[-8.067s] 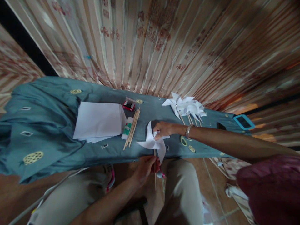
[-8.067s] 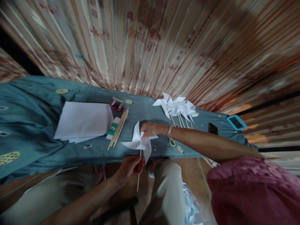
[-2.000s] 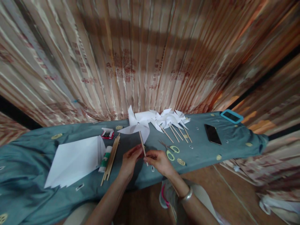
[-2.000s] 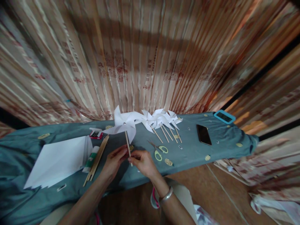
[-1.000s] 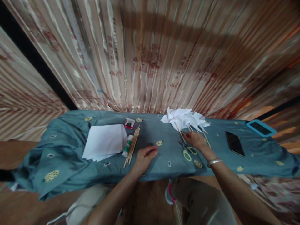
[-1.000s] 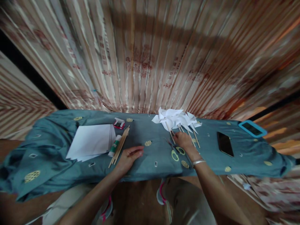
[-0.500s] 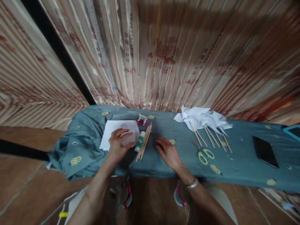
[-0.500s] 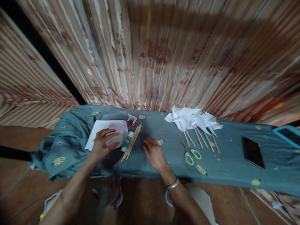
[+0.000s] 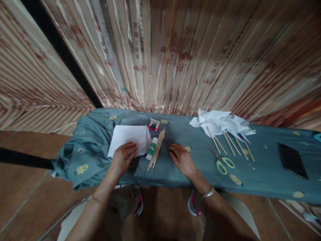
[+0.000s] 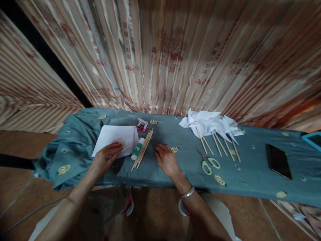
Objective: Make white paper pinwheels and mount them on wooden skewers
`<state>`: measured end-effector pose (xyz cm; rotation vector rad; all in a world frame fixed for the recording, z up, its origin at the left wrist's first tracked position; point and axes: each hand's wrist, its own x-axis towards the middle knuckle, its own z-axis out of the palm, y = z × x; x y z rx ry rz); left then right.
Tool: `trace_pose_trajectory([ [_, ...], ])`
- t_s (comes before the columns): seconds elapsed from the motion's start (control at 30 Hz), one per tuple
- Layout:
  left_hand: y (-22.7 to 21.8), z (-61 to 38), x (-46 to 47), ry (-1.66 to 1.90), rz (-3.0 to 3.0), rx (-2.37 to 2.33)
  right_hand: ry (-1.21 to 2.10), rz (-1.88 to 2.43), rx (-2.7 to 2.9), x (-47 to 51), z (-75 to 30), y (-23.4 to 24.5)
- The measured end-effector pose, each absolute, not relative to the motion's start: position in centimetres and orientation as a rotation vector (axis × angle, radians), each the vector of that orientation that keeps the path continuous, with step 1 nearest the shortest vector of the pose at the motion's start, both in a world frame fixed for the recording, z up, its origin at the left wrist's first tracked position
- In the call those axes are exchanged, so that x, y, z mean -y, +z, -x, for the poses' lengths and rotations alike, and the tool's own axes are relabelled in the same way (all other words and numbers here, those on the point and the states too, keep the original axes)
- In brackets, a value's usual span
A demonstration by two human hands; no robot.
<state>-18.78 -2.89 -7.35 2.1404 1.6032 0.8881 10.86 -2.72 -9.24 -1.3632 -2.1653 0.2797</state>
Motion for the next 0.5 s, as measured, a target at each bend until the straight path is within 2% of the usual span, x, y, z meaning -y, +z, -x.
trace_pose_trajectory([
  [0.2, -6.8, 18.5, 3.1, 0.998, -1.764, -1.806, 0.237, 1.372, 2.173, 2.5, -10.7, -9.2],
  [0.5, -5.1, 17.9, 3.2, 1.020, -1.489, -1.859, 0.249, 1.365, 2.175, 2.4, -10.6, -9.1],
])
